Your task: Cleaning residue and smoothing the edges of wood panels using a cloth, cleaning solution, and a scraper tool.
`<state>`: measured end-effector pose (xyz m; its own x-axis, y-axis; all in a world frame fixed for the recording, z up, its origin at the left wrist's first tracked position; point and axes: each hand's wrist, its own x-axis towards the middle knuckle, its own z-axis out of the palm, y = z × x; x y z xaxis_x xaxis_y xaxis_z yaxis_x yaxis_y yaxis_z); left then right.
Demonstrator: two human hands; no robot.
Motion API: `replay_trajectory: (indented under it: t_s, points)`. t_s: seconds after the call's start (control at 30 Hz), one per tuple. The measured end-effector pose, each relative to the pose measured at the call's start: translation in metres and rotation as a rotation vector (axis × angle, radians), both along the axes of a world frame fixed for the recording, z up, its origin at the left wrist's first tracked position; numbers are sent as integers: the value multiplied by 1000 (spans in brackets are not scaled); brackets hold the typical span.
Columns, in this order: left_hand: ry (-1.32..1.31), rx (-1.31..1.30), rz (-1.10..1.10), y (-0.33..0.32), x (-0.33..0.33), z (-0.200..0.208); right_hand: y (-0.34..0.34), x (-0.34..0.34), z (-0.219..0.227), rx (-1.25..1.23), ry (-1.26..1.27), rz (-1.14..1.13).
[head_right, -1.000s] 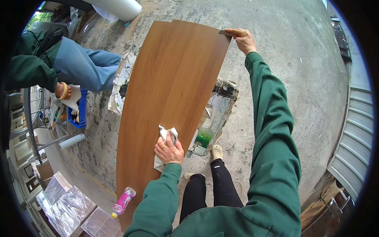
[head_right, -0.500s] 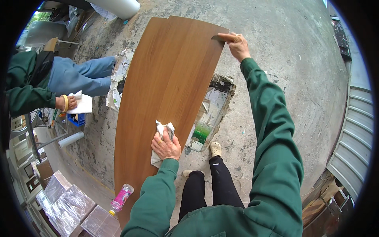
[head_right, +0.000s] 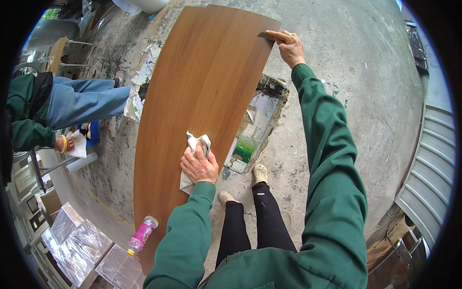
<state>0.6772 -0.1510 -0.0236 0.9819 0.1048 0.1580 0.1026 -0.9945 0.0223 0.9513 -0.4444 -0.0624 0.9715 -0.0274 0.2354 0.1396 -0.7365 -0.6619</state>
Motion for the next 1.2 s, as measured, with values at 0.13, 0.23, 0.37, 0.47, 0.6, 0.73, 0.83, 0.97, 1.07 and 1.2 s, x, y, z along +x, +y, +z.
replay_trajectory:
  t_s: [0.13, 0.23, 0.37, 0.47, 0.6, 0.73, 0.83, 0.97, 1.07, 1.2]
  points:
    - [-29, 6, 2, 2, -1, 1, 14, -19, 4, 9, 28, -12]
    - [-48, 19, 3, 1, -1, -1, 22, -35, 5, -44, 21, 11]
    - [-65, 17, 8, 1, -2, -2, 42, -66, 5, 20, 33, -19]
    - [-59, 12, 17, 2, -3, -2, 56, -89, 8, -14, 44, -20]
    - [-122, -5, -7, 4, -4, -4, 72, -121, 6, -23, 18, 31]
    - [-97, -125, -32, 16, -12, -4, 101, -160, 3, 15, -28, 62]
    - [-74, -206, -9, 36, -44, 6, 121, -191, 11, -2, -28, 69]
    - [-76, -314, 48, 81, -146, 8, 144, -236, 5, -6, -44, 73]
    - [-9, -373, 77, 126, -245, 20, 169, -273, 9, -6, -58, 75]
    - [158, -465, 173, 186, -375, 26, 199, -329, 9, -14, -71, 92]
